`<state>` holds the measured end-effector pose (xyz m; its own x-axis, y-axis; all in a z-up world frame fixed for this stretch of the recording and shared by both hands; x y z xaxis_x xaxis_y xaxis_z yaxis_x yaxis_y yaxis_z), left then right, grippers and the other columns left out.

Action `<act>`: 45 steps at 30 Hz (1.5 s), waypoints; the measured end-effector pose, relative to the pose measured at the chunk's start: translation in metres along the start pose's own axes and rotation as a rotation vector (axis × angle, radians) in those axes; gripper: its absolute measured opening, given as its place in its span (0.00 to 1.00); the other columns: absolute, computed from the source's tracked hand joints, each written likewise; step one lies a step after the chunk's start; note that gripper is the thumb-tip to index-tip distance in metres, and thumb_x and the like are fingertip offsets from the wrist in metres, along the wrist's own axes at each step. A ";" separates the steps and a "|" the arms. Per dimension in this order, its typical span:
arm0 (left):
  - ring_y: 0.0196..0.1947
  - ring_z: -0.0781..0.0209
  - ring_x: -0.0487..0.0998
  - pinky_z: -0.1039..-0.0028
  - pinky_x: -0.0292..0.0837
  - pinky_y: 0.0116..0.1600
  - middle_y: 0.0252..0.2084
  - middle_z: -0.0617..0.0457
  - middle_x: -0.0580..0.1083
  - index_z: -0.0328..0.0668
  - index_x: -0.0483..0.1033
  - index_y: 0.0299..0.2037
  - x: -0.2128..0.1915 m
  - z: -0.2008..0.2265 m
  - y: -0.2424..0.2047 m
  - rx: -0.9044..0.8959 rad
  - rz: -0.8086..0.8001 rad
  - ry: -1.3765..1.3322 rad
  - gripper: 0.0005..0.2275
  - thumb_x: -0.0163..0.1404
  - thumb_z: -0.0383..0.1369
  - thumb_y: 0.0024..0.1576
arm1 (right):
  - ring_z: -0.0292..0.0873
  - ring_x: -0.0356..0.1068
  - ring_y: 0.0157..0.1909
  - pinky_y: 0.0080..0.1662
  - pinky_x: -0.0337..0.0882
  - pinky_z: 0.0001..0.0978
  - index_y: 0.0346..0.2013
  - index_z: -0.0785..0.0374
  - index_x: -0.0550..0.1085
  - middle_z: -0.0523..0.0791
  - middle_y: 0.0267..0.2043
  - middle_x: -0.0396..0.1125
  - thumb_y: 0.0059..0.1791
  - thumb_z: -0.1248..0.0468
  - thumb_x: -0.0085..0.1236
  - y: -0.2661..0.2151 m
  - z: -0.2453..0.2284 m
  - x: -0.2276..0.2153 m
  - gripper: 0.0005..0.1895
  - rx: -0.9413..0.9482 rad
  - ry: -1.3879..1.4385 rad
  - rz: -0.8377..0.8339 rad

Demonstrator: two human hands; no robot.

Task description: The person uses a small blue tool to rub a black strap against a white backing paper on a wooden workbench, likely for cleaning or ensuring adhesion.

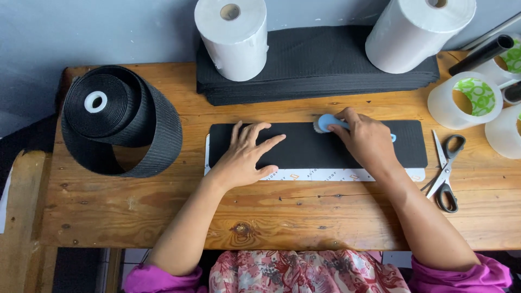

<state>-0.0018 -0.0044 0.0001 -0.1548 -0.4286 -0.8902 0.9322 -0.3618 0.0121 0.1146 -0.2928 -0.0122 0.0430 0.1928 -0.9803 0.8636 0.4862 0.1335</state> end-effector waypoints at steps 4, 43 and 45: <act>0.70 0.41 0.55 0.39 0.38 0.71 0.67 0.43 0.55 0.52 0.65 0.67 0.002 -0.003 0.003 -0.004 -0.015 -0.013 0.30 0.54 0.50 0.56 | 0.46 0.77 0.38 0.43 0.75 0.34 0.51 0.49 0.73 0.43 0.33 0.74 0.54 0.48 0.59 -0.001 -0.007 -0.008 0.15 -0.009 0.013 0.027; 0.66 0.43 0.54 0.49 0.35 0.72 0.62 0.44 0.55 0.48 0.54 0.70 0.009 -0.025 0.001 -0.177 0.042 -0.110 0.47 0.61 0.60 0.43 | 0.52 0.78 0.38 0.44 0.75 0.39 0.40 0.55 0.75 0.49 0.32 0.77 0.48 0.55 0.65 0.057 -0.073 -0.006 0.12 -0.294 0.238 -0.173; 0.65 0.42 0.55 0.49 0.36 0.72 0.62 0.43 0.56 0.48 0.55 0.70 0.007 -0.023 0.001 -0.171 0.052 -0.103 0.47 0.61 0.60 0.43 | 0.45 0.76 0.38 0.45 0.73 0.36 0.48 0.50 0.70 0.42 0.31 0.72 0.49 0.48 0.63 0.067 -0.046 0.026 0.18 -0.316 -0.090 0.163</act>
<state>0.0053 0.0113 -0.0166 -0.1294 -0.5286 -0.8390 0.9804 -0.1949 -0.0285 0.1511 -0.2162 -0.0216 0.2235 0.2207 -0.9494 0.6443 0.6975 0.3138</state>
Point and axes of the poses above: each hand's wrist, its own y-axis towards the middle knuckle, its own x-axis out of the palm, z = x × y, the point moved 1 cm from there along y, towards the middle knuckle
